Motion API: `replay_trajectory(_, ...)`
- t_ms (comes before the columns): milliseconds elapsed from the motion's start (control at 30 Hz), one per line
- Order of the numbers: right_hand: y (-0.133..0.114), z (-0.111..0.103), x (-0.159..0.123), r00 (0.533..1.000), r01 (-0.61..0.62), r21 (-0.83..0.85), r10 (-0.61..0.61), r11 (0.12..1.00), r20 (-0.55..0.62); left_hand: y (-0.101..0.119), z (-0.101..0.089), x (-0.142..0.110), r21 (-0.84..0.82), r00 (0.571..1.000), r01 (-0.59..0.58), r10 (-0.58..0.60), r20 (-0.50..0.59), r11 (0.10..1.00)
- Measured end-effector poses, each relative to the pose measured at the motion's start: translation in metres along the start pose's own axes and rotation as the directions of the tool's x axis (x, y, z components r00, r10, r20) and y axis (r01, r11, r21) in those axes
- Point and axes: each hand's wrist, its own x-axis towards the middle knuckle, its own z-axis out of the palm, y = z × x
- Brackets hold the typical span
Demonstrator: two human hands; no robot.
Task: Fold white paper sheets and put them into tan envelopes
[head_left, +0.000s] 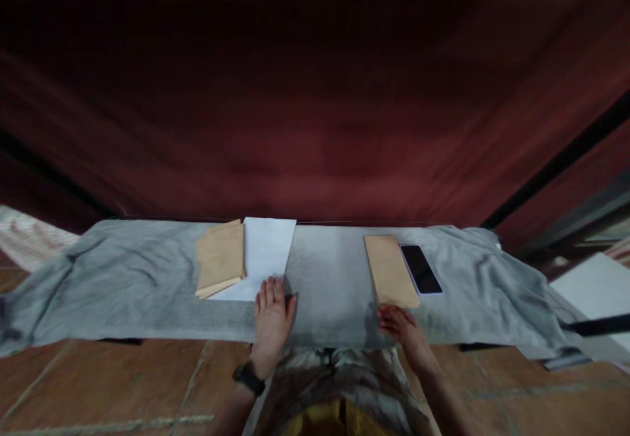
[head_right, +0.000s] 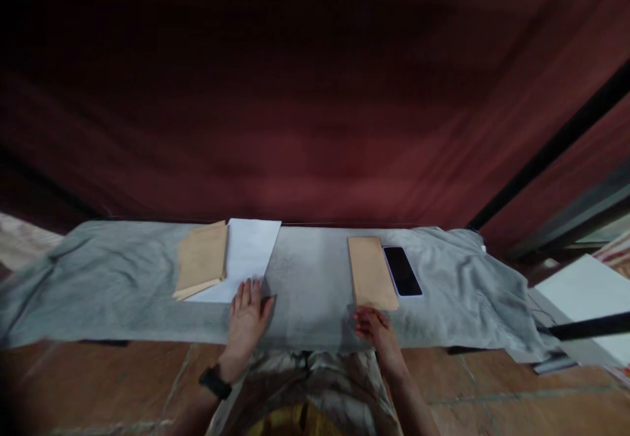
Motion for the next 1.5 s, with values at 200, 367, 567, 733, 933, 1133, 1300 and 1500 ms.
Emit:
replay_trajectory(200,0.019,0.034,0.001,0.977,0.209,-0.331,-0.184,0.920,0.105,-0.005,-0.007,0.004,0.256,0.977,0.085,-0.130,0.167,0.963)
replay_trajectory(367,0.026,0.052,-0.003,0.888,0.457,-0.606,-0.370,0.651,0.273,0.000,-0.019,0.014,0.263,0.961,0.035,-0.105,0.255,0.964)
replay_trajectory(567,0.029,0.050,0.001,0.845,0.526,-0.646,-0.426,0.553,0.322,-0.003,-0.031,0.020,0.156,0.960,0.037,-0.078,0.270,0.987)
replay_trajectory(733,0.030,0.049,0.002,0.841,0.529,-0.652,-0.438,0.543,0.318,-0.008,-0.040,0.024,0.105,0.963,0.151,-0.170,0.208,0.983)
replay_trajectory(933,0.026,0.055,0.005,0.889,0.453,-0.603,-0.387,0.656,0.247,0.032,-0.042,0.006,-0.003,0.974,-0.163,0.162,0.157,0.987)
replay_trajectory(1133,0.021,0.071,0.020,0.954,0.300,-0.487,-0.247,0.820,0.172,0.102,-0.028,-0.036,-0.169,0.918,-0.350,0.373,0.133,0.922)
replay_trajectory(1300,0.018,0.082,0.028,0.936,0.351,-0.473,-0.323,0.808,0.141,0.127,-0.027,-0.055,-0.310,0.894,-0.326,0.397,0.205,0.893)
replay_trajectory(1500,0.014,0.080,0.037,0.913,0.407,-0.468,-0.372,0.784,0.169,0.092,-0.017,-0.043,-0.294,0.913,-0.365,0.402,0.074,0.884)
